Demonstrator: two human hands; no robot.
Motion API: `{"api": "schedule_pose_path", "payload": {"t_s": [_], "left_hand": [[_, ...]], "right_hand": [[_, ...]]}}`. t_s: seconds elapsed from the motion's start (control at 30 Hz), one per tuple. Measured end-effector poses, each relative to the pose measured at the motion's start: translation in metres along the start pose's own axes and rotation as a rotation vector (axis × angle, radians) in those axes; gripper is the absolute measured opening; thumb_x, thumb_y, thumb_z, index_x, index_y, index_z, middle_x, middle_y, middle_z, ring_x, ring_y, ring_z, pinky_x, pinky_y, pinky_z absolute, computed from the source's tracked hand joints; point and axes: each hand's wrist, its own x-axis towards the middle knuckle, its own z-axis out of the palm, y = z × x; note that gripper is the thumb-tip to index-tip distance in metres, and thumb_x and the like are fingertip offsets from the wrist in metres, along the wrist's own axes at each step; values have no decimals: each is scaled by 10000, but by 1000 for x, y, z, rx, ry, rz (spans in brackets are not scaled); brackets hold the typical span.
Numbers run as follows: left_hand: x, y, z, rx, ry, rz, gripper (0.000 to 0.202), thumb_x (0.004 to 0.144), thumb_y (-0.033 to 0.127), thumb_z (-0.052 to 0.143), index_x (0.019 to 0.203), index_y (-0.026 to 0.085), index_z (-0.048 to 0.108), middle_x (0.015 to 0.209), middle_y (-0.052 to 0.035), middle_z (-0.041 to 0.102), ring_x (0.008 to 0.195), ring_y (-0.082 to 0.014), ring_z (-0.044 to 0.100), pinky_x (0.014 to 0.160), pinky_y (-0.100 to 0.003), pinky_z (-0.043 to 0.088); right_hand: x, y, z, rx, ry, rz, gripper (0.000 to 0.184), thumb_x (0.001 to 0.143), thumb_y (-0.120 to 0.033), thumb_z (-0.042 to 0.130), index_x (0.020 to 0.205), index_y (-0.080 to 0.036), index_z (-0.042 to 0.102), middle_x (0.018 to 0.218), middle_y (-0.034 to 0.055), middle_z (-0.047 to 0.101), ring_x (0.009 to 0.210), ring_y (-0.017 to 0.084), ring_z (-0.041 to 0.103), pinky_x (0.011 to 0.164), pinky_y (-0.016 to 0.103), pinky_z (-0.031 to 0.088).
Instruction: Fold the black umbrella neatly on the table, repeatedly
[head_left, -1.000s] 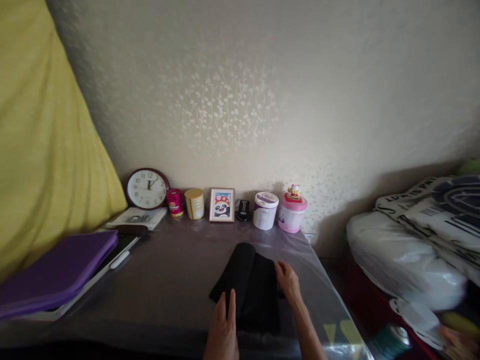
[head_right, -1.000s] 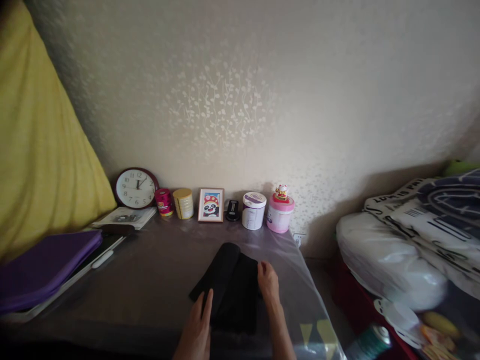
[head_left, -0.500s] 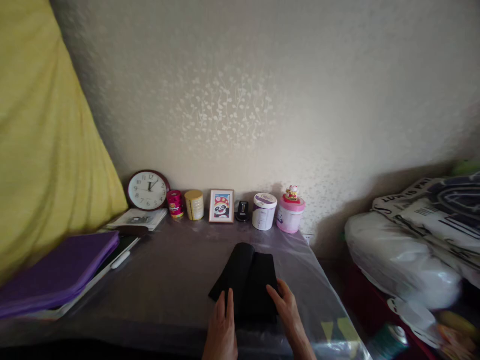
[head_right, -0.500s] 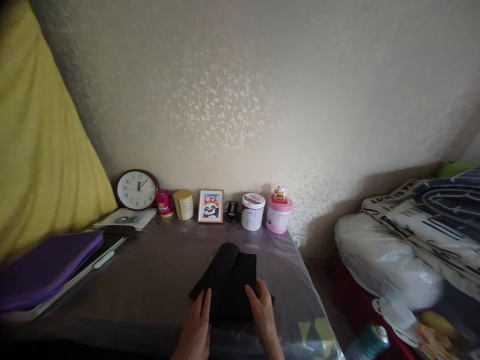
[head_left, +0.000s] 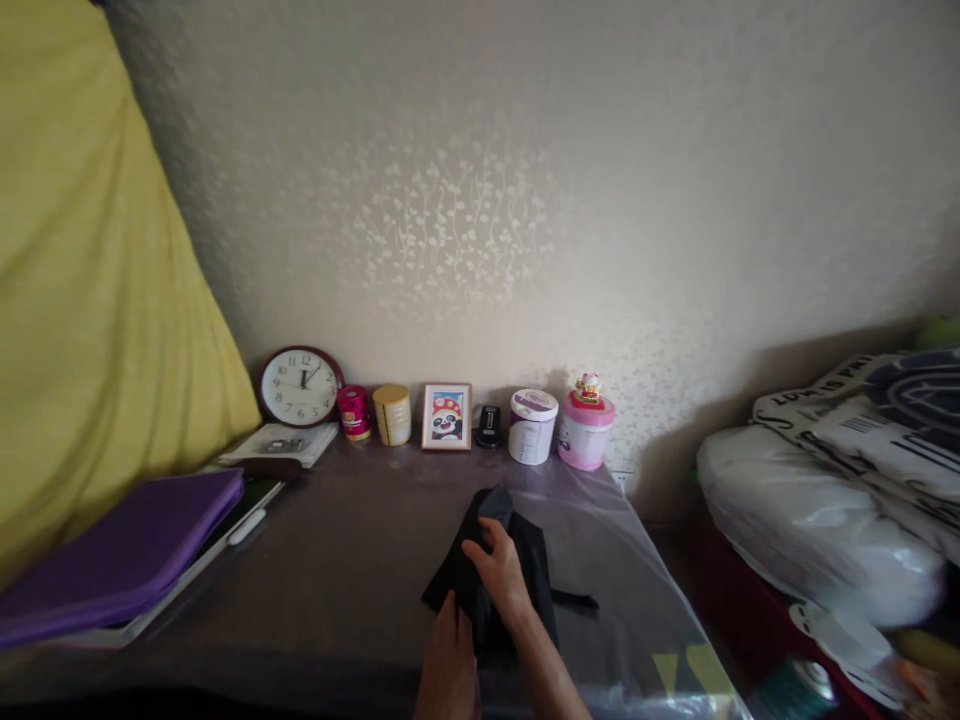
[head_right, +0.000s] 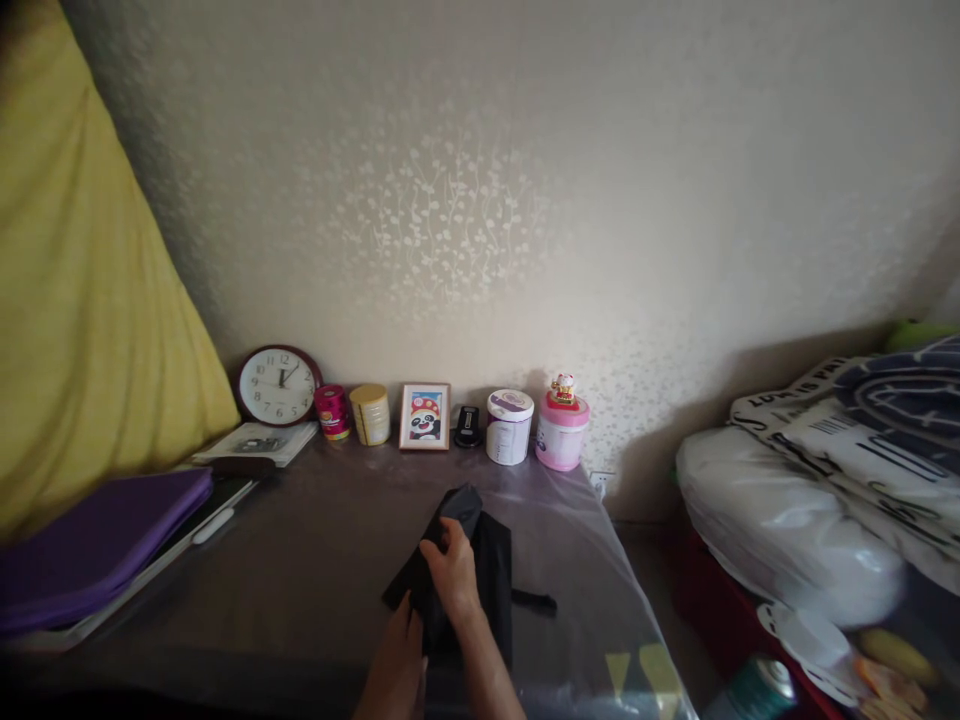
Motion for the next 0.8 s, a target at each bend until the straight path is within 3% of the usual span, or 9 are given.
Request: {"api": "schedule_pose_path", "payload": {"t_s": [0.2,0.4,0.57,0.67,0.8], "left_hand": [[7,-7,18,-151,103,-1,584,711,88,377,1291,21,368,1405,-191,303,1320,-252,241,1073,-374,238],[-1,-16,30,-171,233,17,590,739,93,323,1318,-11,288,1381,-205,344,1287,-219,321,1047,-336,288],[-6,-13,24,-198,269,11,601,734,61,307,1334,60,292,1376,-157,372,1271,-200,347,1025,-322,320],[-5,-8,17,-150,242,7,678,698,22,320,1364,132,254,1374,-140,372,1261,-213,357,1008,-339,332],[-6,-4,10,-75,189,14,720,657,12,350,1361,142,269,1299,-153,440,1193,-239,422,979,-361,354]], "right_hand": [[6,4,16,-214,-97,23,395,659,-229,600,1047,-157,599,912,74,673,894,216,621,770,278,463],[11,3,18,-385,-198,61,407,674,-265,593,1067,-160,579,917,76,674,935,215,614,772,269,441],[12,-3,16,-453,-259,76,428,679,-281,595,1089,-161,574,939,73,676,933,211,611,760,266,427],[12,-5,14,-460,-301,60,440,679,-278,594,1098,-147,574,896,61,689,890,201,620,717,252,425],[7,-11,13,-443,-400,3,347,690,-248,576,1028,-181,618,796,11,706,789,165,634,656,224,415]]}}
